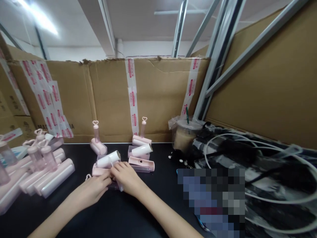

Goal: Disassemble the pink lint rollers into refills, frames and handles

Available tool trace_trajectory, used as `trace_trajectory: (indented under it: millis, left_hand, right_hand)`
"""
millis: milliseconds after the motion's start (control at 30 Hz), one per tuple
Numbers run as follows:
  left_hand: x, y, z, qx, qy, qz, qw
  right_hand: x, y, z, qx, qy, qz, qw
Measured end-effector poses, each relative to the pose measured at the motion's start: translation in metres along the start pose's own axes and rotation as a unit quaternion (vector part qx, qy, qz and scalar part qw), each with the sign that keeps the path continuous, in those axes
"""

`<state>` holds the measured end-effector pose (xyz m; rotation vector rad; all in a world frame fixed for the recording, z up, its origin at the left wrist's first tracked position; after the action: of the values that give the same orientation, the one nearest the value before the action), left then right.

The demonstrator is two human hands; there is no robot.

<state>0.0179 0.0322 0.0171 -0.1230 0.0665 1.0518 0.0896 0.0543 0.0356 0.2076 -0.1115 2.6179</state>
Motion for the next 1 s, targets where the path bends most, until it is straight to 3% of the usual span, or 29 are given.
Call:
trace_trajectory:
  millis: [133,233,300,333,400,433,533,633,800,1000]
  left_hand:
    - [0.012,0.002,-0.005,0.052,-0.031,-0.011,0.998]
    - [0.020,0.012,-0.007,0.049,-0.051,0.001,0.997]
    - [0.025,0.018,-0.008,0.043,-0.063,0.006,0.997]
    - [0.028,0.021,-0.008,0.040,-0.069,0.007,0.997]
    - [0.032,0.025,-0.007,0.033,-0.082,0.010,0.996]
    - [0.034,0.027,-0.007,0.029,-0.088,0.011,0.996]
    - [0.037,0.029,-0.008,0.015,-0.105,0.011,0.994]
    - [0.034,0.027,-0.008,0.001,-0.121,-0.001,0.993]
    - [0.028,0.022,-0.005,-0.025,-0.126,-0.025,0.991]
    - [0.026,0.019,0.000,-0.034,-0.125,-0.034,0.991]
  right_hand:
    - [-0.005,-0.004,0.008,0.033,-0.029,0.003,0.999]
    - [-0.020,-0.021,0.043,0.129,-0.148,-0.009,0.980]
    - [-0.032,-0.050,0.069,0.183,-0.219,-0.077,0.955]
    - [-0.036,-0.069,0.079,0.196,-0.225,-0.128,0.946]
    - [-0.041,-0.113,0.090,0.172,-0.171,-0.267,0.933]
    - [-0.041,-0.132,0.095,0.160,-0.154,-0.301,0.927]
    - [-0.037,-0.184,0.098,0.138,-0.107,-0.366,0.914]
    - [-0.026,-0.220,0.075,0.147,-0.032,-0.403,0.903]
    - [-0.008,-0.244,0.035,0.179,0.057,-0.404,0.895]
    - [-0.003,-0.255,0.016,0.208,0.126,-0.410,0.879]
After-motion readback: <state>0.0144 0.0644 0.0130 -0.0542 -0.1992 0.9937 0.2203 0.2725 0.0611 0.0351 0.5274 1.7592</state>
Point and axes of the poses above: each hand's wrist, its own x-axis towards the middle knuckle, its own z-axis out of the back of the hand, y = z × x, the point moved 8 cm from there along x, towards the middle knuckle, and after that the axes turned 12 degrees about y, right-handed, at the moved point
